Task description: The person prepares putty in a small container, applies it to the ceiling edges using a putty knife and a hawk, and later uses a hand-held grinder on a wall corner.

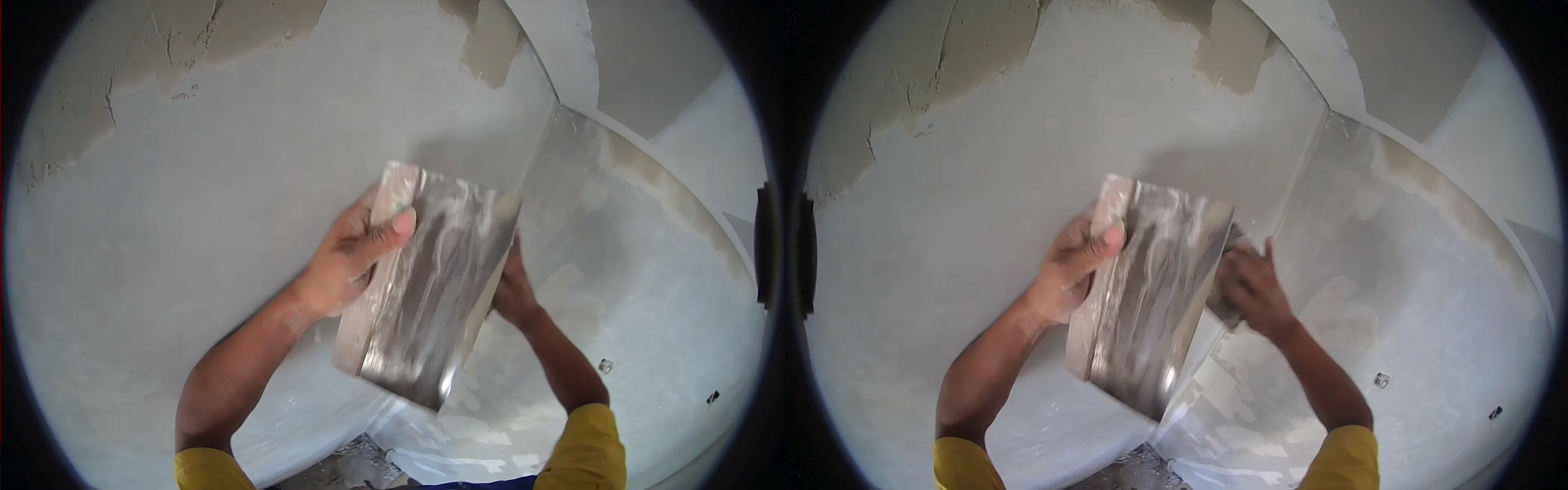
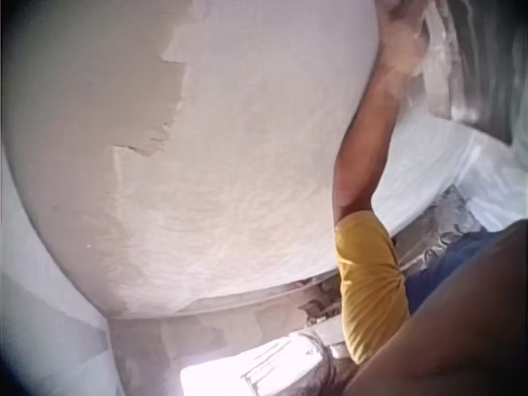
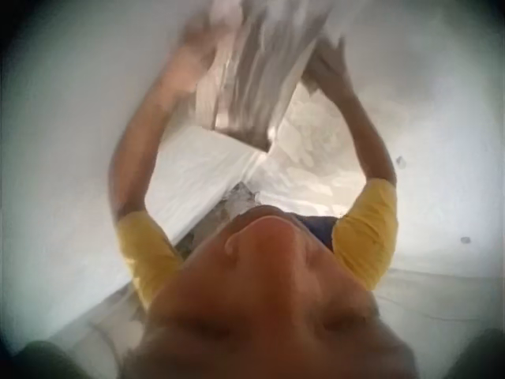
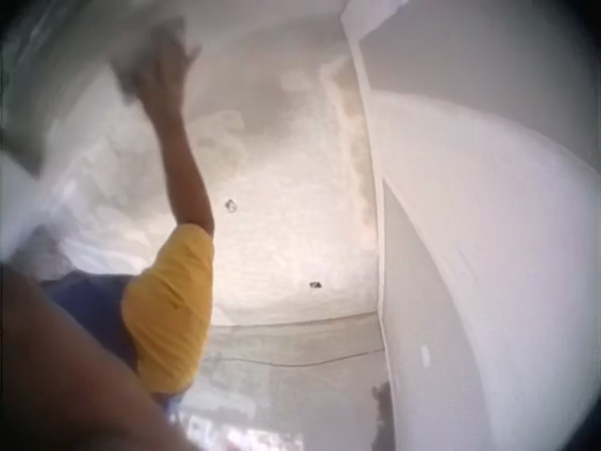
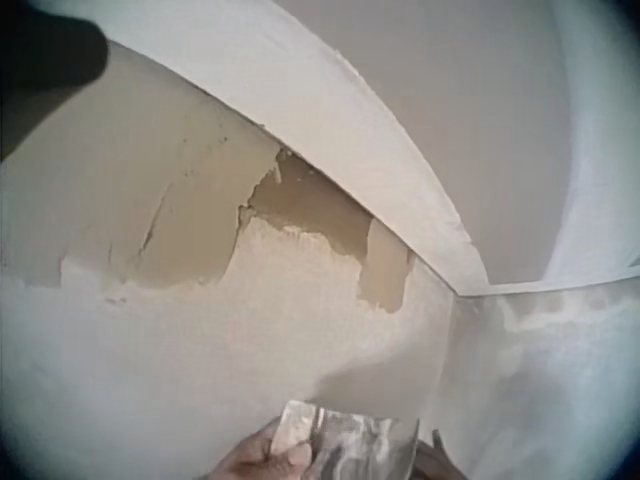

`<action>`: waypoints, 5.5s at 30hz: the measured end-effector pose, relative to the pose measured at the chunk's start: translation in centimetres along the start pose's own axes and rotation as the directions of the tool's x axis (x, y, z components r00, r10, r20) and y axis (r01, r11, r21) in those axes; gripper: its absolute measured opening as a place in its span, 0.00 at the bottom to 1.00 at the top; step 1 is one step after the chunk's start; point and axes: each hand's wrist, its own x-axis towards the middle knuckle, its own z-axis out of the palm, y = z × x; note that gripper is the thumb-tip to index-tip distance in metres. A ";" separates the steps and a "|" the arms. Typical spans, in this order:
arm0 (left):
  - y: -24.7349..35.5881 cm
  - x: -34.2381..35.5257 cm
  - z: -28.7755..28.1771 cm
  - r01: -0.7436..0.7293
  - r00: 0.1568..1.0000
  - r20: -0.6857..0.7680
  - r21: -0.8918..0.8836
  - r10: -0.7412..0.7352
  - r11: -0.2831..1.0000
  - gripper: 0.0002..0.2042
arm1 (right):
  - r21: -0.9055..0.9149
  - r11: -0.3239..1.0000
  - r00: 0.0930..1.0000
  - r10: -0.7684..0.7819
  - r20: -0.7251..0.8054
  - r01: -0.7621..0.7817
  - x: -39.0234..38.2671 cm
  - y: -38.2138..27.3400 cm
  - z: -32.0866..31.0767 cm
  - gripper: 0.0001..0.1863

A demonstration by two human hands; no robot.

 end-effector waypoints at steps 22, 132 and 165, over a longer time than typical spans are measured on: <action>-1.9 -1.1 -0.9 -0.288 0.913 -0.005 0.702 0.409 0.652 0.30 | -0.386 0.906 0.864 -0.329 -0.381 0.175 7.2 -1.1 -7.9 0.26; -5.6 -37.0 17.2 0.646 -0.142 -0.661 0.503 0.737 0.575 0.35 | -0.471 0.870 0.595 -0.458 -0.661 0.146 21.1 -9.3 2.7 0.23; -10.5 -51.2 10.8 0.951 0.106 -0.810 0.253 0.577 0.180 0.31 | -0.449 0.890 0.724 -0.260 -0.638 -0.076 18.1 3.6 0.7 0.31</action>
